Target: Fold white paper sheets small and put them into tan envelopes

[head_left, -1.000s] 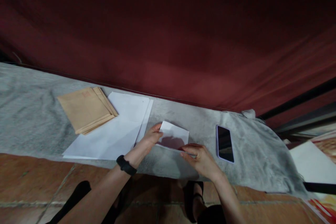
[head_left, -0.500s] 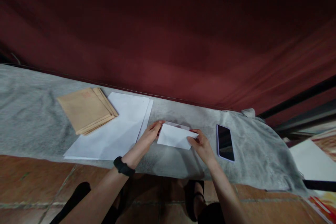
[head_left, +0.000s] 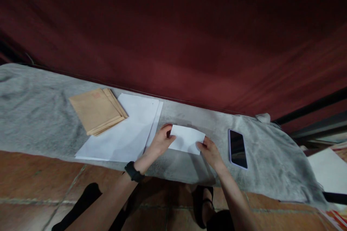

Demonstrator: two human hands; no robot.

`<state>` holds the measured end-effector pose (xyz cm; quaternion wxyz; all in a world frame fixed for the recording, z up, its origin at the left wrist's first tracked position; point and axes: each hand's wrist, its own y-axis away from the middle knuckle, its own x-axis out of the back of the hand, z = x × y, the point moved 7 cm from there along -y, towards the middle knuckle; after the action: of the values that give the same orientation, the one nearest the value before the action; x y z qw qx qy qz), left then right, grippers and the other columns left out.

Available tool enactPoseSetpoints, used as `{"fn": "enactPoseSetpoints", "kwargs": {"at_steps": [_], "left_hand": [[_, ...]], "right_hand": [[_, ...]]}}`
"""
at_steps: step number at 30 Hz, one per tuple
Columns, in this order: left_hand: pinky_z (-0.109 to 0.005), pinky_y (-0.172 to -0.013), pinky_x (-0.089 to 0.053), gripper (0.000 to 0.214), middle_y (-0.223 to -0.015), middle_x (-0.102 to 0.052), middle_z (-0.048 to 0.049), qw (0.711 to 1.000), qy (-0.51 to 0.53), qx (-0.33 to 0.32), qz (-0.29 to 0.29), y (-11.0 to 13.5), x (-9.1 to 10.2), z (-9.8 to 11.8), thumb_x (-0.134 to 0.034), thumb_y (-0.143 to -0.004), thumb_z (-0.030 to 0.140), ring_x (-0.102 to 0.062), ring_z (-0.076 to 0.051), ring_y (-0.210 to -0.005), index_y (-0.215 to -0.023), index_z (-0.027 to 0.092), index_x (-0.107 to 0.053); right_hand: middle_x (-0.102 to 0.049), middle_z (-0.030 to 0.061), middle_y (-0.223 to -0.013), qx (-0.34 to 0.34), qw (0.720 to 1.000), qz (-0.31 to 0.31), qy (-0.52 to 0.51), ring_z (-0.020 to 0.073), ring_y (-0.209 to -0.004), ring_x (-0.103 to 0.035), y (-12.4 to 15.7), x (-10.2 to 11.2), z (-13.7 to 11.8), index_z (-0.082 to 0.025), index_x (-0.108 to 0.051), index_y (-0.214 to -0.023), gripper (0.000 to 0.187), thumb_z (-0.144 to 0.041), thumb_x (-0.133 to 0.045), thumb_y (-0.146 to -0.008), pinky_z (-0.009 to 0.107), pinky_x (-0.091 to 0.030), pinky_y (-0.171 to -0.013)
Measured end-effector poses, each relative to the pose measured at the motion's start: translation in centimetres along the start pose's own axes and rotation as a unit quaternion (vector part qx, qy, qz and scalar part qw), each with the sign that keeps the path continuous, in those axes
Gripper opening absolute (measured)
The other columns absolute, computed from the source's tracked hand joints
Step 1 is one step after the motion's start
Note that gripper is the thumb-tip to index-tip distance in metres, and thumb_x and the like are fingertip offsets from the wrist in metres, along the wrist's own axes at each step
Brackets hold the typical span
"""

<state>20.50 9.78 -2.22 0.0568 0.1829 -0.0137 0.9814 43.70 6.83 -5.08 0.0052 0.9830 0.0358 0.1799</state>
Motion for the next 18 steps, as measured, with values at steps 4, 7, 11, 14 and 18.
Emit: {"fn": "enactPoseSetpoints", "kwargs": {"at_steps": [4,7,11,14,18], "left_hand": [[-0.04,-0.104,-0.049,0.028,-0.127,-0.069,-0.0086,0.982,-0.158,-0.104,0.01,0.6,-0.2,1.6,-0.058,-0.08,0.004,-0.062,-0.023,-0.118,-0.1,0.019,-0.07],[-0.043,-0.106,-0.048,0.028,-0.127,-0.069,-0.0084,0.955,-0.251,-0.158,-0.017,1.3,-0.7,2.7,-0.055,-0.087,0.006,-0.063,-0.024,-0.118,-0.107,0.02,-0.068],[-0.04,-0.101,-0.05,0.028,-0.124,-0.07,-0.0081,0.919,-0.326,-0.218,-0.049,2.5,-1.3,3.8,-0.05,-0.094,0.01,-0.065,-0.022,-0.113,-0.117,0.02,-0.063],[-0.04,-0.102,-0.047,0.029,-0.125,-0.069,-0.0072,0.882,-0.383,-0.265,-0.07,3.6,-1.9,4.5,-0.049,-0.096,0.01,-0.065,-0.022,-0.113,-0.12,0.021,-0.06],[-0.038,-0.1,-0.045,0.03,-0.126,-0.068,-0.0081,0.838,-0.445,-0.3,-0.102,4.6,-2.8,4.9,-0.049,-0.096,0.008,-0.066,-0.022,-0.11,-0.122,0.018,-0.057]], "right_hand": [[-0.076,0.0066,-0.097,-0.003,1.0,-0.005,0.015,0.0239,-0.091,-0.069,0.0,0.2,0.3,-0.019,-0.07,-0.106,0.031,-0.034,-0.056,-0.084,0.036,-0.055,-0.084],[-0.077,0.0067,-0.098,-0.001,1.0,-0.007,0.015,0.0239,-0.091,-0.07,0.1,0.2,0.3,-0.019,-0.07,-0.107,0.032,-0.035,-0.057,-0.084,0.036,-0.055,-0.083],[-0.077,0.0073,-0.098,-0.003,1.0,-0.01,0.013,0.0243,-0.089,-0.07,0.0,0.2,0.2,-0.019,-0.07,-0.108,0.032,-0.036,-0.058,-0.084,0.036,-0.056,-0.082],[-0.077,0.0075,-0.101,-0.005,1.0,-0.012,0.014,0.024,-0.09,-0.071,0.0,0.2,0.3,-0.02,-0.07,-0.107,0.032,-0.037,-0.058,-0.084,0.036,-0.056,-0.082],[-0.077,0.0071,-0.103,-0.001,1.0,-0.009,0.014,0.0241,-0.093,-0.071,-0.1,0.2,0.3,-0.02,-0.07,-0.109,0.033,-0.038,-0.058,-0.085,0.036,-0.055,-0.086]]}}
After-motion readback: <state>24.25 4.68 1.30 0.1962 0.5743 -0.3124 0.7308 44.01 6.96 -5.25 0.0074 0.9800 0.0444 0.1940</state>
